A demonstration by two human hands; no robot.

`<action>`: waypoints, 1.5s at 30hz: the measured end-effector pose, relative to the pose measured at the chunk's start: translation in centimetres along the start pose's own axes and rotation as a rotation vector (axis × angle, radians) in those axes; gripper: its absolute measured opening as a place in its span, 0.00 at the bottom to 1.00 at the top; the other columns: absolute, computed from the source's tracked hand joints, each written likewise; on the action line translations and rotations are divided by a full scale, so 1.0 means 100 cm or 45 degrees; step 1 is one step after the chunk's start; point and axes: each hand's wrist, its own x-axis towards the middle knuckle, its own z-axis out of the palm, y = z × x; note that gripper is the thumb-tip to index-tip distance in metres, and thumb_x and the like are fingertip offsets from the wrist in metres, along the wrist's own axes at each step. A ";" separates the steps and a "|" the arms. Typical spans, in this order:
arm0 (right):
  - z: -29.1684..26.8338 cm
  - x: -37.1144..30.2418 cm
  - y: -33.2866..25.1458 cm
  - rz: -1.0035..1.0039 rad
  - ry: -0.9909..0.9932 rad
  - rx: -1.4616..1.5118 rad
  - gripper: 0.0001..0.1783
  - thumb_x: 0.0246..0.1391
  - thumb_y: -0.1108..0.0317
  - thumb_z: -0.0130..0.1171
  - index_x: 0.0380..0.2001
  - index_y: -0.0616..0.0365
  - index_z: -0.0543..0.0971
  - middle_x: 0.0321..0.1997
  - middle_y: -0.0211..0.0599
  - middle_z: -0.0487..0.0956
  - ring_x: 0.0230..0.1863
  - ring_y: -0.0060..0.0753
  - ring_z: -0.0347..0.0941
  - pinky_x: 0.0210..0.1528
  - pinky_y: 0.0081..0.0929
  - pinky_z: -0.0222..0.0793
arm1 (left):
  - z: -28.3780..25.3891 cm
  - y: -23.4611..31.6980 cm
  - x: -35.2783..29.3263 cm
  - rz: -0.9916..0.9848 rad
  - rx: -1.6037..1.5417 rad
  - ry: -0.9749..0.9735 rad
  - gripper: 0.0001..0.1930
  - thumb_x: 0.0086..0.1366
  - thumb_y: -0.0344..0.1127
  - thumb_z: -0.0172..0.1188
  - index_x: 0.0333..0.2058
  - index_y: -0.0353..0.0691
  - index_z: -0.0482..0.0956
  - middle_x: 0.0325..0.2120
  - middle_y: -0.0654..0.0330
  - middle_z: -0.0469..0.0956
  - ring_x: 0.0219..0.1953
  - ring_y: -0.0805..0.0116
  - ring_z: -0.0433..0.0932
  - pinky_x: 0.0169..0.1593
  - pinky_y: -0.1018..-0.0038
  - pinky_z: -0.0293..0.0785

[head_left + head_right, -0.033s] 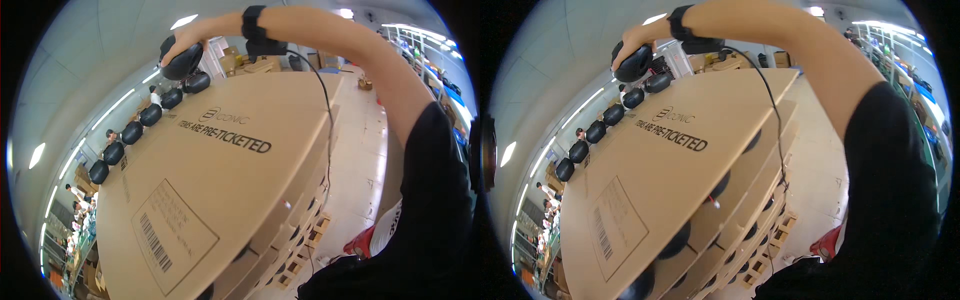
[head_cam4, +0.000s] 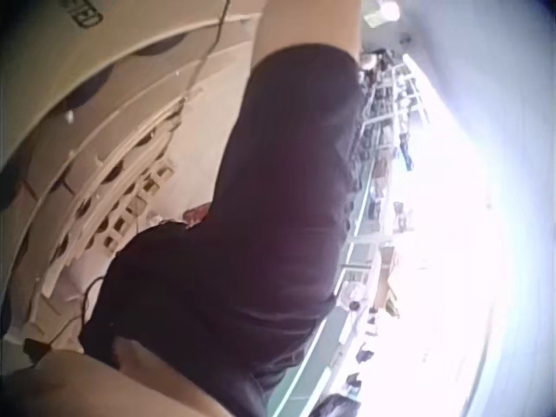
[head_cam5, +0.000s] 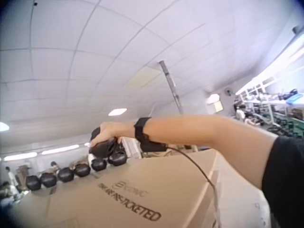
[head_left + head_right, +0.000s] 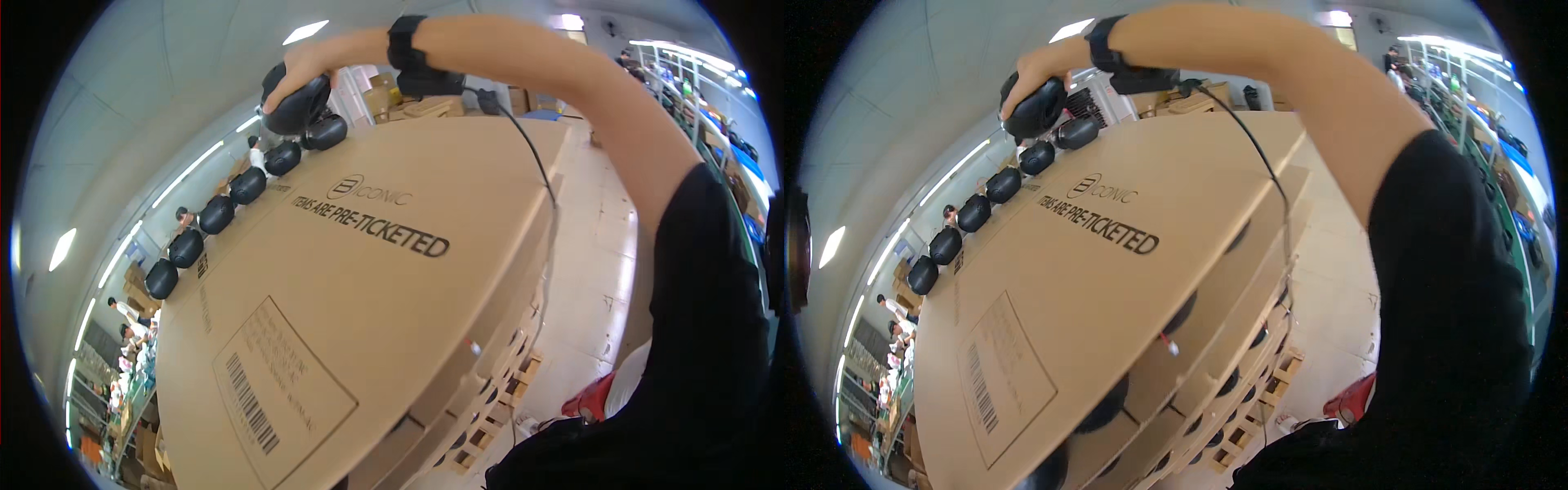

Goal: Apply hot glue to secure wires and connectors inside a black spherical electronic housing, then stack the finished components on a pallet.

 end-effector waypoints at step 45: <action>0.229 0.143 0.123 -0.169 -0.286 -0.350 0.32 0.58 0.47 0.45 0.58 0.58 0.70 0.63 0.59 0.64 0.65 0.59 0.60 0.62 0.53 0.58 | 0.087 0.001 0.007 0.177 0.182 0.069 0.19 0.70 0.42 0.49 0.43 0.29 0.77 0.39 0.45 0.78 0.41 0.50 0.75 0.48 0.57 0.67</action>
